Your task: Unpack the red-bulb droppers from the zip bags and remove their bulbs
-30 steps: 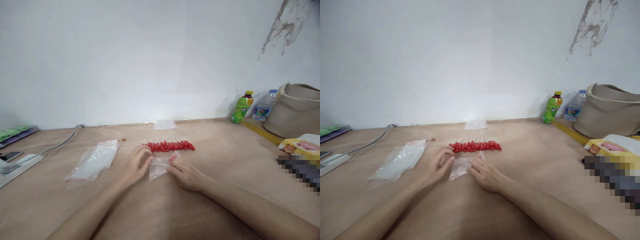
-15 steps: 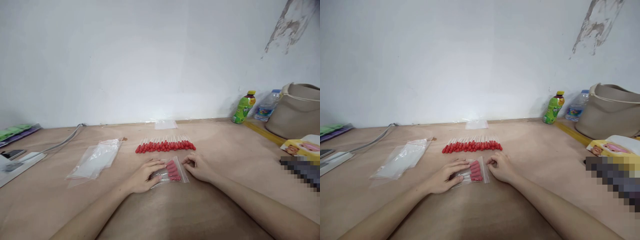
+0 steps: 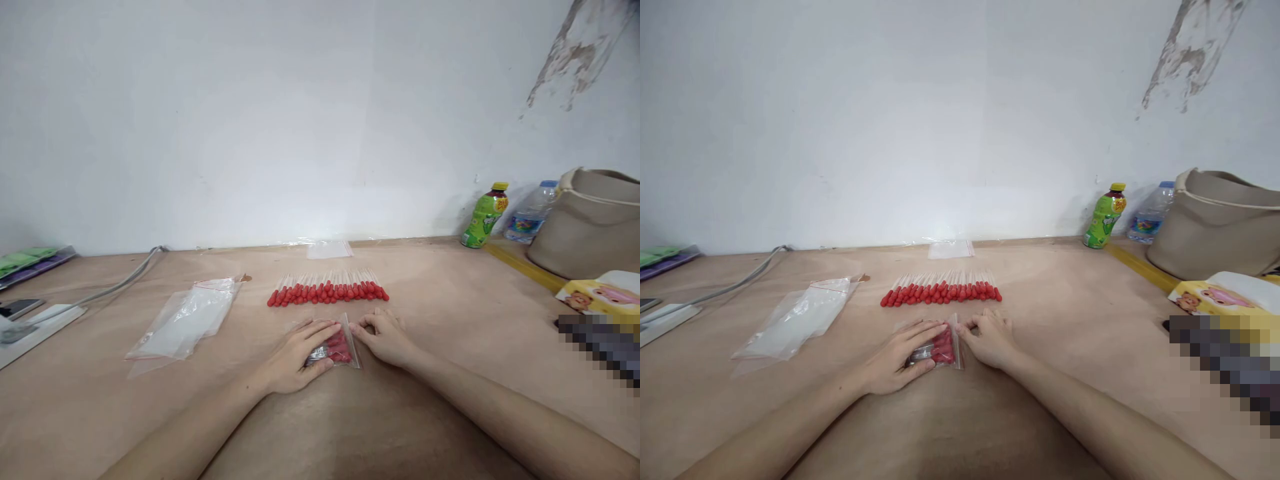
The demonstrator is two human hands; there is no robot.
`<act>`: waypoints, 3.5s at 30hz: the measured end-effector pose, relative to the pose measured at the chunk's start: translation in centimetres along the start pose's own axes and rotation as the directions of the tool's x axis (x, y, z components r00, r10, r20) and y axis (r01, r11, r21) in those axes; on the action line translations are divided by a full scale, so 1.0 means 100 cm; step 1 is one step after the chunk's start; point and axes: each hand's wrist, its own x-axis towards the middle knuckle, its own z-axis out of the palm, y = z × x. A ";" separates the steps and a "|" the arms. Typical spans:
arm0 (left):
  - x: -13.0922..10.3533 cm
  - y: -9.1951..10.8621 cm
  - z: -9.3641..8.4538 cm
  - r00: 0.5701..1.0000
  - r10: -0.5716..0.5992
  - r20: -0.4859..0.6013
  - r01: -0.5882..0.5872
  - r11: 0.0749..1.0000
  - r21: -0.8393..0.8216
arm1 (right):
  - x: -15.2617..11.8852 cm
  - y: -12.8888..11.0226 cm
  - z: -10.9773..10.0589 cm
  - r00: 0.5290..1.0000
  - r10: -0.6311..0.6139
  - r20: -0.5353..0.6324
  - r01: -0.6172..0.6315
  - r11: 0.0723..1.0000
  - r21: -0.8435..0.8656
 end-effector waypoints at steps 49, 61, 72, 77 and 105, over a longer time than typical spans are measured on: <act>0.038 -0.006 0.014 0.954 0.185 -0.237 -0.195 0.981 -0.017 | -0.009 0.005 -0.005 0.685 -0.670 -0.287 0.654 0.739 -0.162; 0.044 -0.003 0.012 0.951 0.304 -0.051 -0.264 0.889 0.375 | -0.006 0.007 -0.014 0.502 -0.859 -0.105 0.790 0.504 -0.349; 0.048 -0.001 0.009 0.956 0.295 0.001 -0.272 0.881 0.387 | -0.001 0.012 -0.010 0.418 -0.899 -0.133 0.743 0.422 -0.519; 0.052 -0.002 0.008 0.926 0.375 0.035 -0.347 0.812 0.469 | 0.001 0.010 -0.009 0.414 -0.903 -0.116 0.761 0.413 -0.500; 0.030 0.002 -0.010 0.978 0.167 -0.128 -0.130 0.957 0.259 | 0.007 0.004 -0.011 0.921 -0.388 -0.027 0.385 0.900 0.205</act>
